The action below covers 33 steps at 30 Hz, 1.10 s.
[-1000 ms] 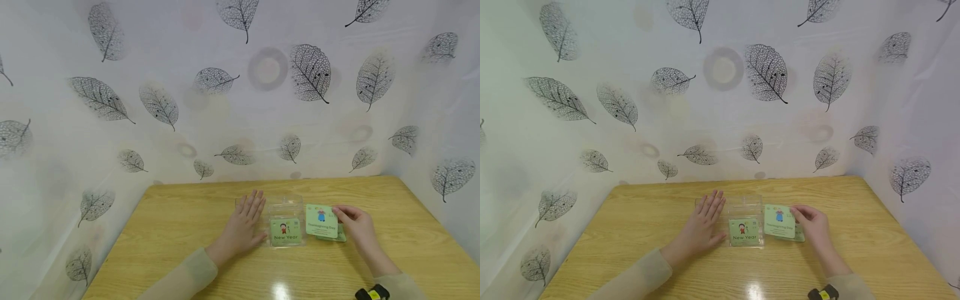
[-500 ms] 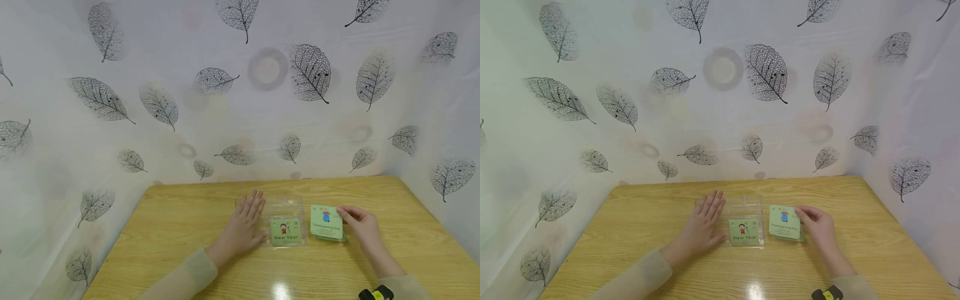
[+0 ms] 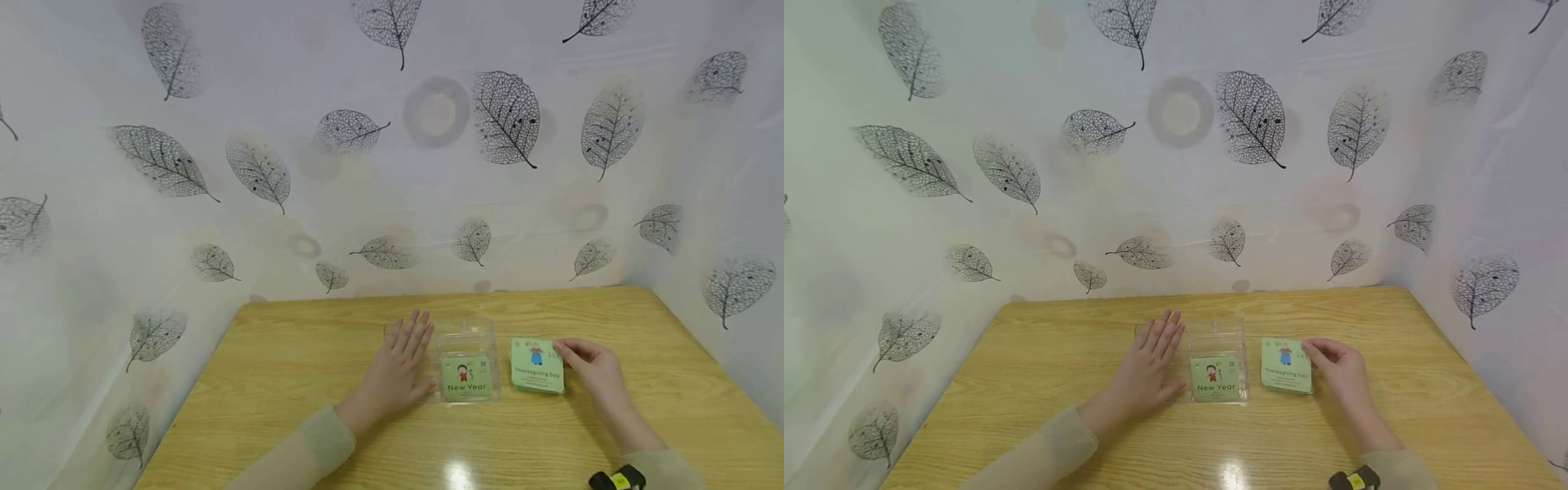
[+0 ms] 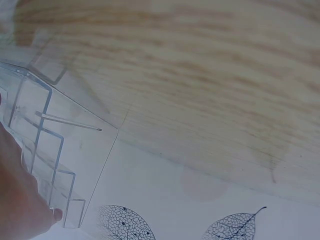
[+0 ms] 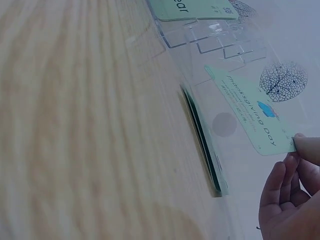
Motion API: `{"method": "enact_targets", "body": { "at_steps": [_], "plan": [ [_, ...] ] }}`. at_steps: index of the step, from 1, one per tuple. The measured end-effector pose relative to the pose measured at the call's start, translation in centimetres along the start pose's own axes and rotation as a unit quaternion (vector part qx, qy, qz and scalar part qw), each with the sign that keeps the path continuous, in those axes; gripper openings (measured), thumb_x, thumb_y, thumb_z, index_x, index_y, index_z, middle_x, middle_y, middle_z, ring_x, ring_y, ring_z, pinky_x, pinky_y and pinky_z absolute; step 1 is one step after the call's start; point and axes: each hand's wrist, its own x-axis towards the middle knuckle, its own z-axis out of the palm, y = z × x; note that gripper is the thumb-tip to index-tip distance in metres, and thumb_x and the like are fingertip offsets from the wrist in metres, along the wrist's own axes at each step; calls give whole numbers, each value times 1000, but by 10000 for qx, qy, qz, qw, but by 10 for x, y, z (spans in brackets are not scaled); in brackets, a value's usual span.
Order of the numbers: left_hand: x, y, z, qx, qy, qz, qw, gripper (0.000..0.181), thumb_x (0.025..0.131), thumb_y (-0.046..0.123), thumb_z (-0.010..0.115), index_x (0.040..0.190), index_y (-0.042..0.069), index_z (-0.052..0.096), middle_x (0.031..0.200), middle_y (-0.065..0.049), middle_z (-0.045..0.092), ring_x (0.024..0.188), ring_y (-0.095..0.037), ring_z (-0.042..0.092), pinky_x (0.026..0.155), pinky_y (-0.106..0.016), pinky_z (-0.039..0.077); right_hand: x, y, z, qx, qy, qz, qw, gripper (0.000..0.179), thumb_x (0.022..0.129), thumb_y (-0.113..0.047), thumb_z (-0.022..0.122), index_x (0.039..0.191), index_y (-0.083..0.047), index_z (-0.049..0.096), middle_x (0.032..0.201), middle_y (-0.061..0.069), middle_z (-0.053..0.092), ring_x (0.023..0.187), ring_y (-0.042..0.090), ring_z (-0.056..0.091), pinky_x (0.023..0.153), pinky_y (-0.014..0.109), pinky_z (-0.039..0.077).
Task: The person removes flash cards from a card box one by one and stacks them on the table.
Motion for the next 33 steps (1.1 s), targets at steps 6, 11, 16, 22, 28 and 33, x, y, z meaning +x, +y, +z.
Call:
{"method": "enact_targets", "body": {
  "at_steps": [6, 11, 16, 22, 28, 33],
  "plan": [
    [0, -1, -1, 14, -62, 20, 10000, 99, 104, 77, 23, 171, 5, 9, 180, -16, 6, 168, -35, 4, 137, -47, 16, 3, 3, -2, -154, -15, 108, 9998, 39, 106, -29, 67, 124, 6, 72, 93, -27, 69, 83, -9, 62, 76, 15, 60],
    [0, -1, -2, 30, -53, 11, 10000, 99, 104, 77, 23, 171, 5, 11, 180, -17, 5, 168, -34, 5, 137, -47, 17, 6, 4, -4, -203, -70, 212, 9995, 41, 106, -31, 67, 126, 5, 72, 94, -27, 69, 83, -9, 61, 76, 15, 59],
    [0, -1, -2, 52, -15, 9, 10000, 100, 104, 77, 24, 171, 5, 11, 180, -17, 5, 168, -34, 7, 137, -46, 16, 8, 5, -5, -372, -68, 305, 9988, 44, 106, -33, 67, 127, 5, 72, 95, -28, 66, 85, -11, 58, 76, 13, 57],
    [0, -1, -1, 4, 89, 5, 10000, 100, 104, 77, 27, 170, 4, 12, 180, -17, 7, 168, -35, 9, 137, -47, 19, 9, 5, -5, -563, -80, 413, 9975, 53, 107, -37, 65, 134, 9, 66, 96, -27, 65, 85, -10, 55, 75, 12, 55],
    [0, -1, 0, 62, 68, -4, 10000, 100, 104, 77, 25, 171, 4, 10, 180, -17, 4, 168, -35, 6, 137, -47, 16, 10, 5, -5, -571, -96, 379, 9976, 54, 107, -36, 64, 135, 10, 65, 90, -31, 62, 84, -9, 56, 73, 12, 55],
    [0, -1, 0, 87, 23, 14, 10000, 101, 103, 78, 25, 171, 4, 9, 180, -17, 3, 168, -34, 5, 138, -47, 14, 9, 7, -3, -715, -45, 302, 9970, 50, 107, -33, 65, 135, 9, 66, 93, -30, 62, 85, -11, 55, 74, 11, 54]
  ]
}}
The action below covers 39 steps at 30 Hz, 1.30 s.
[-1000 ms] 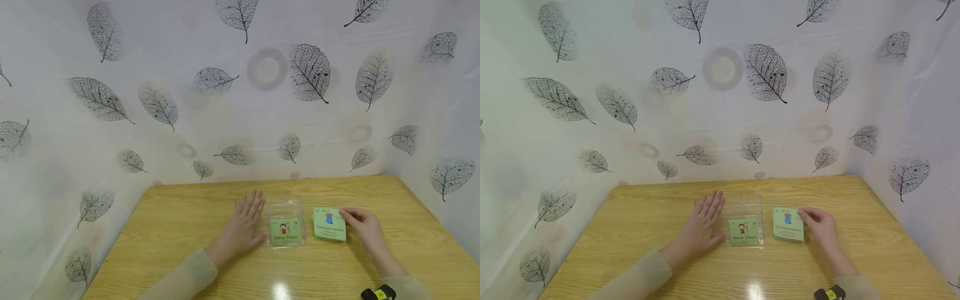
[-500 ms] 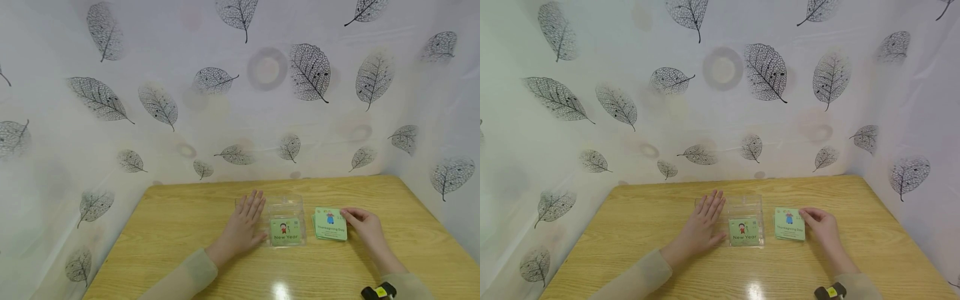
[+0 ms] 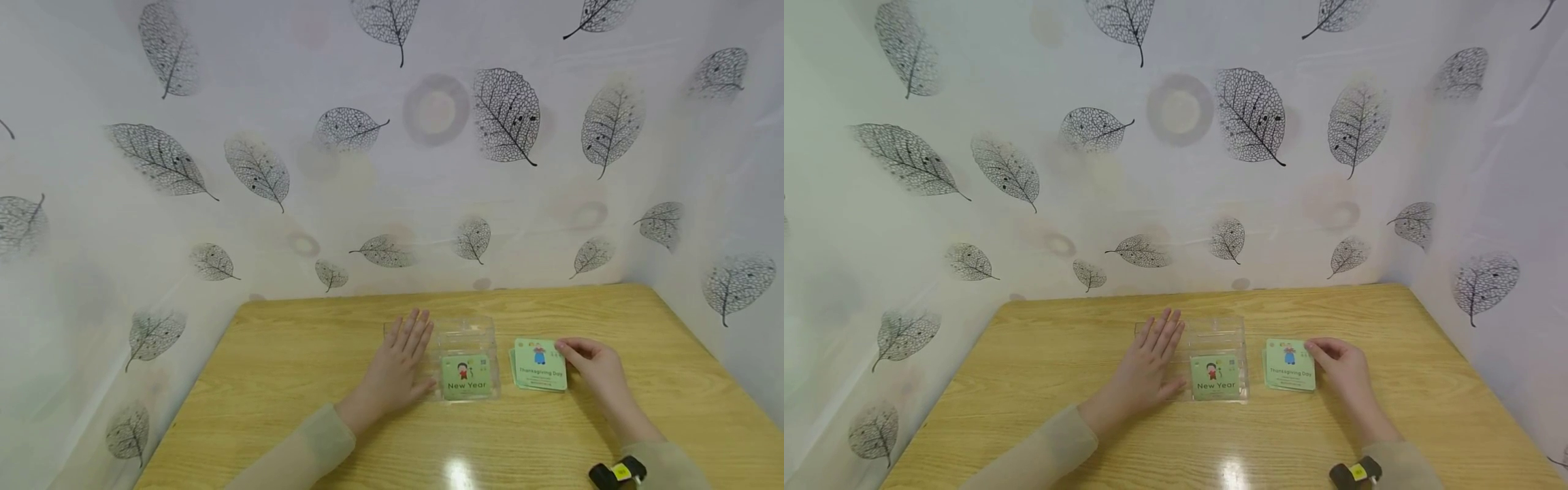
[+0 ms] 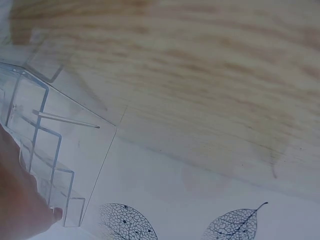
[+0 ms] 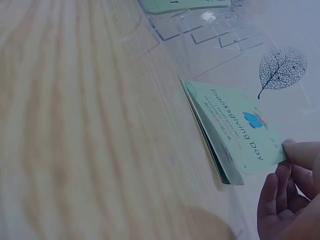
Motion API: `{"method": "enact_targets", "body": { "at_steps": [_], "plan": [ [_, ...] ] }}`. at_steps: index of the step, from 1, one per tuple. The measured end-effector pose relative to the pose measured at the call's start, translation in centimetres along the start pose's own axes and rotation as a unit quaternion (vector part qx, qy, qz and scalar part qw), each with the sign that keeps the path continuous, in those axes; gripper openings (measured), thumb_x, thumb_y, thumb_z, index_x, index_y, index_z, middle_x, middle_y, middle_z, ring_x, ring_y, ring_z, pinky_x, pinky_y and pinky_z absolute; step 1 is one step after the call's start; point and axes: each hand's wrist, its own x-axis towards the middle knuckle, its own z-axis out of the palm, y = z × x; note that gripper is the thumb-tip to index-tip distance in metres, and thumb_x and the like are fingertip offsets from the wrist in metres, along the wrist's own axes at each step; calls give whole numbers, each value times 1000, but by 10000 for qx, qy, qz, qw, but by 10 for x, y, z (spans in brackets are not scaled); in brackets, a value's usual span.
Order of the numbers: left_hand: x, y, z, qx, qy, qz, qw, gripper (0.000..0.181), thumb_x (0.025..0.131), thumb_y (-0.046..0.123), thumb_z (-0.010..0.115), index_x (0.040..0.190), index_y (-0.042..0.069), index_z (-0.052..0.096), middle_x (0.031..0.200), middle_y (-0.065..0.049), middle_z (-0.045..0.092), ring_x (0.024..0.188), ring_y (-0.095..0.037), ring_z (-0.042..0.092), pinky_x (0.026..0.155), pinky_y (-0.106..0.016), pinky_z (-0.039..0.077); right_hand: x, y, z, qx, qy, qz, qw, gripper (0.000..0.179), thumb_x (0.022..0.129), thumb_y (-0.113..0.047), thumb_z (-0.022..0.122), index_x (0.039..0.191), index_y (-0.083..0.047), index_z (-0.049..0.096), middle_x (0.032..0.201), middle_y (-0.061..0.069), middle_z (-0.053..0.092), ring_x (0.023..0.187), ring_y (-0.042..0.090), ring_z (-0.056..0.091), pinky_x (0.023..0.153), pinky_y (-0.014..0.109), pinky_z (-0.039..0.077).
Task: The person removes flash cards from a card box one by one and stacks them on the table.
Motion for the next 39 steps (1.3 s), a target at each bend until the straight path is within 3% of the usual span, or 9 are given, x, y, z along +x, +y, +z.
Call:
{"method": "enact_targets", "body": {
  "at_steps": [15, 24, 34, 39],
  "plan": [
    [1, 0, 0, 49, 25, -2, 10000, 100, 104, 77, 24, 171, 5, 11, 180, -16, 8, 168, -34, 6, 137, -47, 17, 2, 4, 2, -35, 208, -257, 9994, 44, 106, -29, 68, 129, 8, 69, 96, -26, 67, 86, -14, 55, 73, 10, 52],
    [0, 0, 1, 100, 109, -14, 9999, 101, 103, 78, 25, 171, 4, 11, 180, -16, 11, 168, -34, 9, 137, -47, 19, 4, -4, -1, 109, -37, -29, 9999, 50, 106, -31, 67, 134, 11, 66, 92, -28, 65, 83, -12, 57, 73, 12, 56],
    [0, 0, -3, -31, -126, 3, 9999, 100, 104, 77, 26, 171, 5, 9, 180, -17, 3, 168, -34, 4, 137, -47, 16, 7, -4, 1, -513, -97, -225, 9984, 41, 106, -25, 67, 129, 9, 70, 111, 7, 74, 81, -6, 55, 68, 16, 55],
    [0, 0, -1, -6, -28, -24, 10000, 101, 103, 78, 26, 171, 4, 10, 180, -17, 2, 168, -34, 6, 137, -47, 17, 7, -4, 1, -549, -146, -265, 9980, 42, 106, -27, 67, 130, 8, 70, 119, 15, 73, 83, -7, 54, 68, 16, 54]
  ]
}}
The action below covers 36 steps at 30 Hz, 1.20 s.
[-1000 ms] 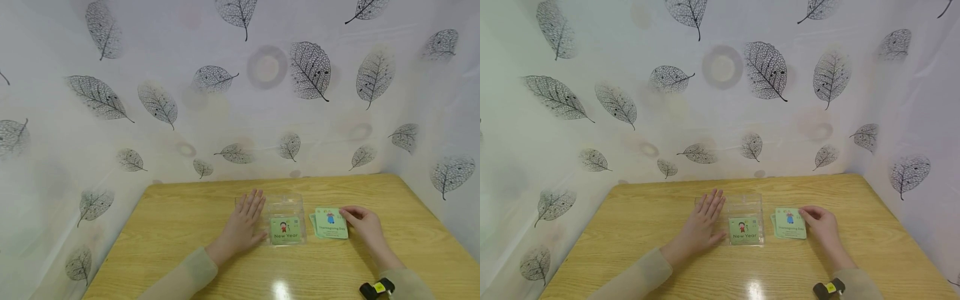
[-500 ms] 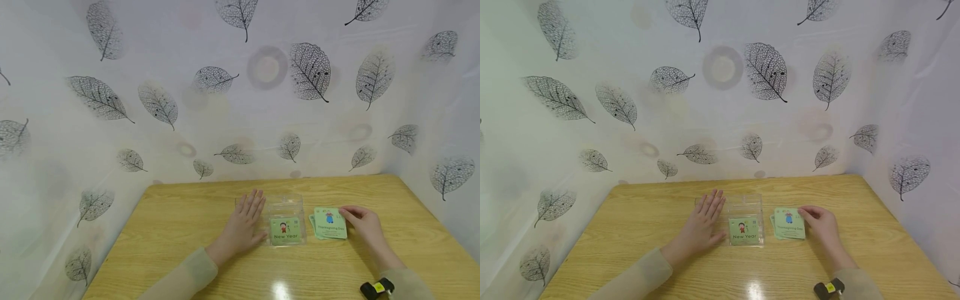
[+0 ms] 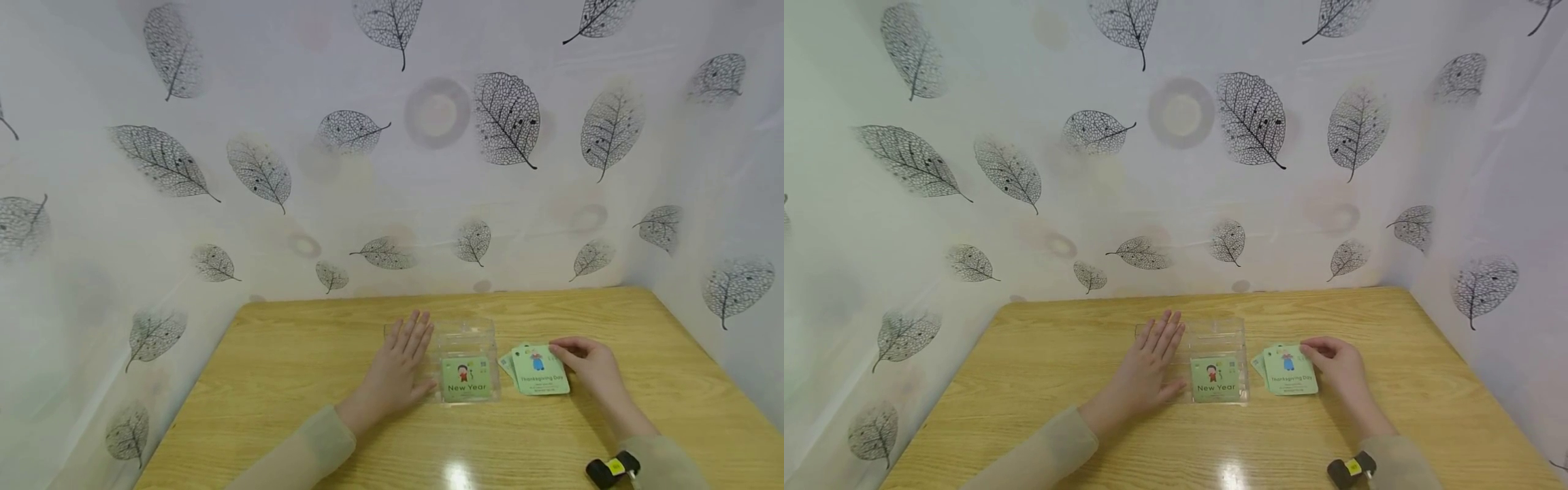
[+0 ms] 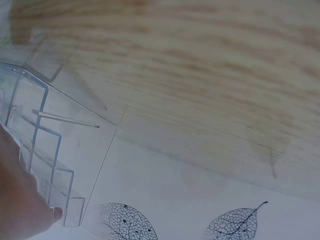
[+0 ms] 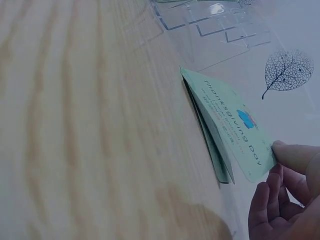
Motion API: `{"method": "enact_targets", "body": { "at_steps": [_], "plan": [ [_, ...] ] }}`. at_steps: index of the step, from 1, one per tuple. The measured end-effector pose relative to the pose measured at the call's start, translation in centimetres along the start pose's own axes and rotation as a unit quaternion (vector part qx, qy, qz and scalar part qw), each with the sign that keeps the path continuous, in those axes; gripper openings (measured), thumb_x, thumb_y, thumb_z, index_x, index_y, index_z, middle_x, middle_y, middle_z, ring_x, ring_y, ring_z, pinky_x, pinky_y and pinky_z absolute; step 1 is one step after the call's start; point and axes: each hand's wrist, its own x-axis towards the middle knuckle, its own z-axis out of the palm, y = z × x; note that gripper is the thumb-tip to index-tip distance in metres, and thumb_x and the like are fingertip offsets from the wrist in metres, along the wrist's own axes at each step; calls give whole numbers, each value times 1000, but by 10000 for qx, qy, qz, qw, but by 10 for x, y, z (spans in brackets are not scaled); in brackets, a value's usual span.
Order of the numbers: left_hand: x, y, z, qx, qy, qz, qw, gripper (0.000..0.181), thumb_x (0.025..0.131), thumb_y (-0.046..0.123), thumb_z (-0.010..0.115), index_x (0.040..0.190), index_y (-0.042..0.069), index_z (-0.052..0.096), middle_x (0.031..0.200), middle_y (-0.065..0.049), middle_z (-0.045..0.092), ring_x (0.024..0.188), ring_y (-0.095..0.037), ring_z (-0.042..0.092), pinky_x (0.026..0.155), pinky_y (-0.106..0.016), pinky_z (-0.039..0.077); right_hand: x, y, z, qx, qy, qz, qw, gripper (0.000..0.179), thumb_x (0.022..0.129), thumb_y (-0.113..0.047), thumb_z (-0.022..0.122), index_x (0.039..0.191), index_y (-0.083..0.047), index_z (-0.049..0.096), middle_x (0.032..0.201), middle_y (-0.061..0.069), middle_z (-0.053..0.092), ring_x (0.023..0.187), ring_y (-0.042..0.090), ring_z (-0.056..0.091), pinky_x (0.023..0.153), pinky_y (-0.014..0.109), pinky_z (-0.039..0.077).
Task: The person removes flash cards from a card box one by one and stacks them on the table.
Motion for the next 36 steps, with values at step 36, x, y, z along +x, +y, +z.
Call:
{"method": "enact_targets", "body": {
  "at_steps": [36],
  "plan": [
    [0, 0, 0, -123, 24, 15, 9999, 100, 104, 76, 27, 170, 4, 9, 180, -18, -1, 168, -34, 5, 137, -46, 16, 2, 0, 1, 46, 174, -48, 9998, 41, 106, -27, 67, 130, 7, 70, 114, 5, 76, 82, -11, 54, 70, 12, 50]
  ]
}}
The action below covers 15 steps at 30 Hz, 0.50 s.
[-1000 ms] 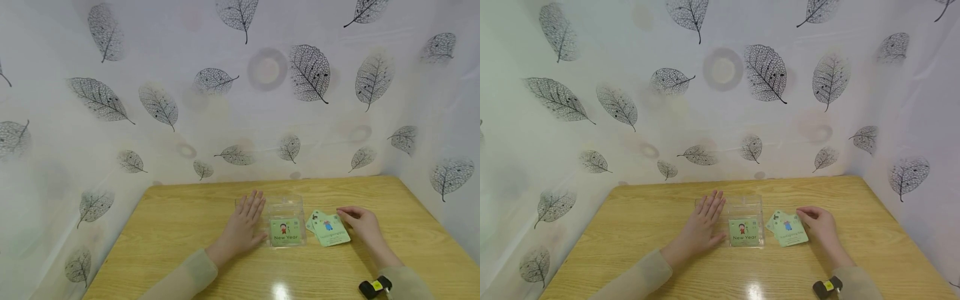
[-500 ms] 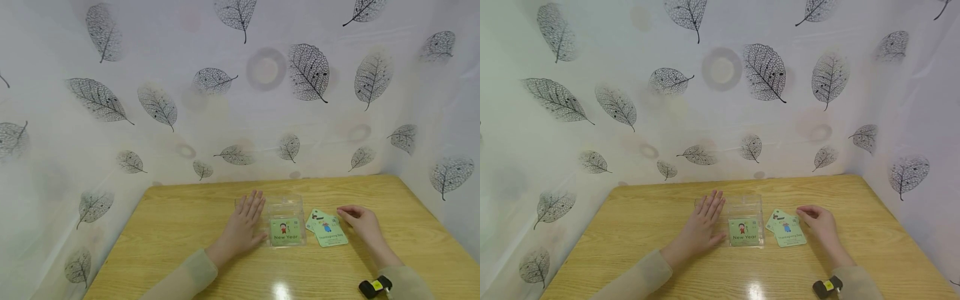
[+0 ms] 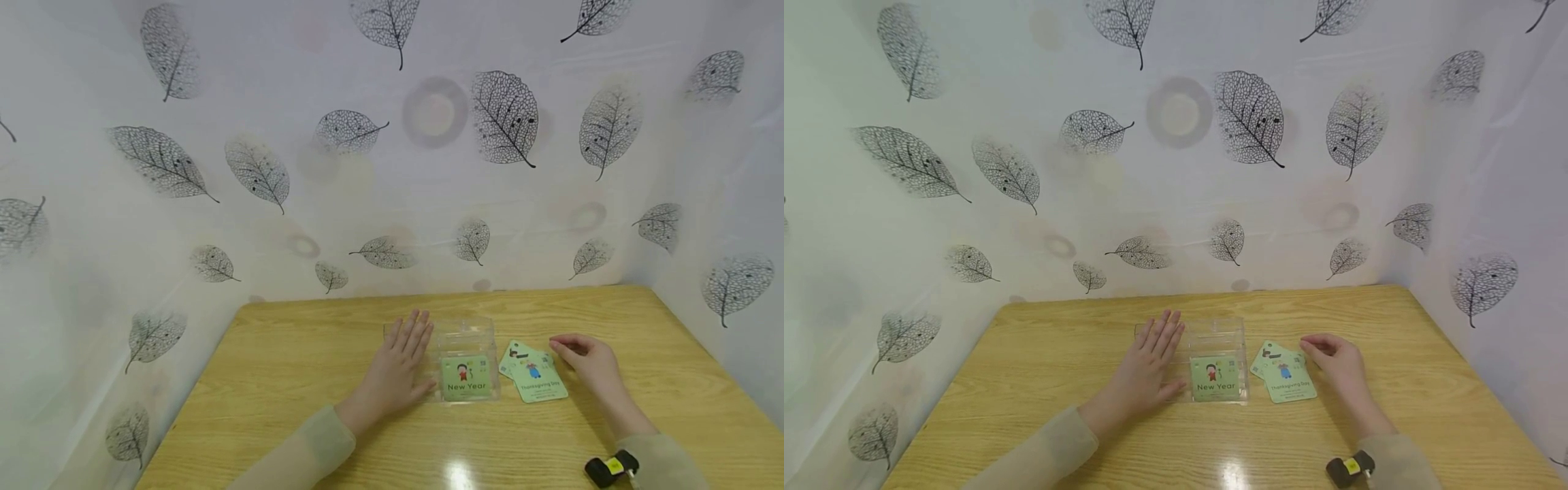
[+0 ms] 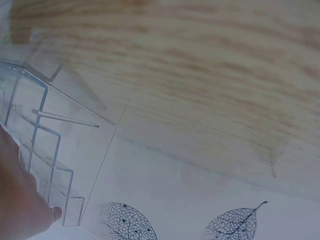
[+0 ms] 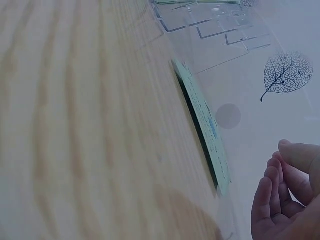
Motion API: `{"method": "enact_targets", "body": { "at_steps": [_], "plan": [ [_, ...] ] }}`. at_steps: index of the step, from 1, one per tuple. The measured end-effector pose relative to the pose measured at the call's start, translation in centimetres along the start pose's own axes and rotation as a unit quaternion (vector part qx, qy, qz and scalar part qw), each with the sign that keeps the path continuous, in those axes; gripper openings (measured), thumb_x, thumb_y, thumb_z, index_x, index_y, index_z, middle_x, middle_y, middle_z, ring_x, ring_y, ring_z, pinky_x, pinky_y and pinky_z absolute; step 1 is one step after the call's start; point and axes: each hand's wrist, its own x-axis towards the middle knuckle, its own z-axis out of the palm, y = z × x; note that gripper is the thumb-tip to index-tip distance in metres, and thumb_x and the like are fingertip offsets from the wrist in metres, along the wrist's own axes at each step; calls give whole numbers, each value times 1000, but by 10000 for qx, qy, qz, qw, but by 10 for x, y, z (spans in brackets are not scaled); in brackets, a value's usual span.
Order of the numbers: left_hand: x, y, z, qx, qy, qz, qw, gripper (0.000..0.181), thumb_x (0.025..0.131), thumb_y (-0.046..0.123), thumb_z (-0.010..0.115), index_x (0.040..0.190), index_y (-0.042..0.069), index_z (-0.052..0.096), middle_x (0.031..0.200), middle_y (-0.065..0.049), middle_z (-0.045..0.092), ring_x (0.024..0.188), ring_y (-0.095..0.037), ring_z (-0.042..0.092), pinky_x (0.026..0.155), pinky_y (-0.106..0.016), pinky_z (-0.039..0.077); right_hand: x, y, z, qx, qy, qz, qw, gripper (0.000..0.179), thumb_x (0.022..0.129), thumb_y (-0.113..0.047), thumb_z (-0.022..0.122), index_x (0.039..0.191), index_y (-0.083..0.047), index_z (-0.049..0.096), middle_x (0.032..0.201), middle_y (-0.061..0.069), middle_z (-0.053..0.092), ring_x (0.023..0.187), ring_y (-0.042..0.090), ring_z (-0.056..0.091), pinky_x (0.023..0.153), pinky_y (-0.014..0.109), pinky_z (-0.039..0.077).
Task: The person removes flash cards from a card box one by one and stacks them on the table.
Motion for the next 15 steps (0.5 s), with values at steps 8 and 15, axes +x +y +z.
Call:
{"method": "enact_targets", "body": {
  "at_steps": [8, 15],
  "plan": [
    [0, -1, 2, -21, 95, 15, 10000, 100, 104, 76, 28, 170, 3, 11, 180, -18, 0, 168, -35, 6, 137, -47, 16, 0, -2, 1, 90, 6, -15, 10000, 42, 106, -27, 67, 130, 7, 70, 109, -1, 76, 82, -13, 56, 70, 12, 53],
    [0, -1, 1, -18, -3, 19, 10000, 99, 104, 76, 26, 171, 4, 10, 180, -18, -2, 168, -34, 3, 138, -47, 15, -1, -5, 1, 148, 9, -131, 9998, 42, 105, -27, 69, 129, 8, 70, 107, -4, 76, 82, -13, 56, 70, 12, 53]
  ]
}}
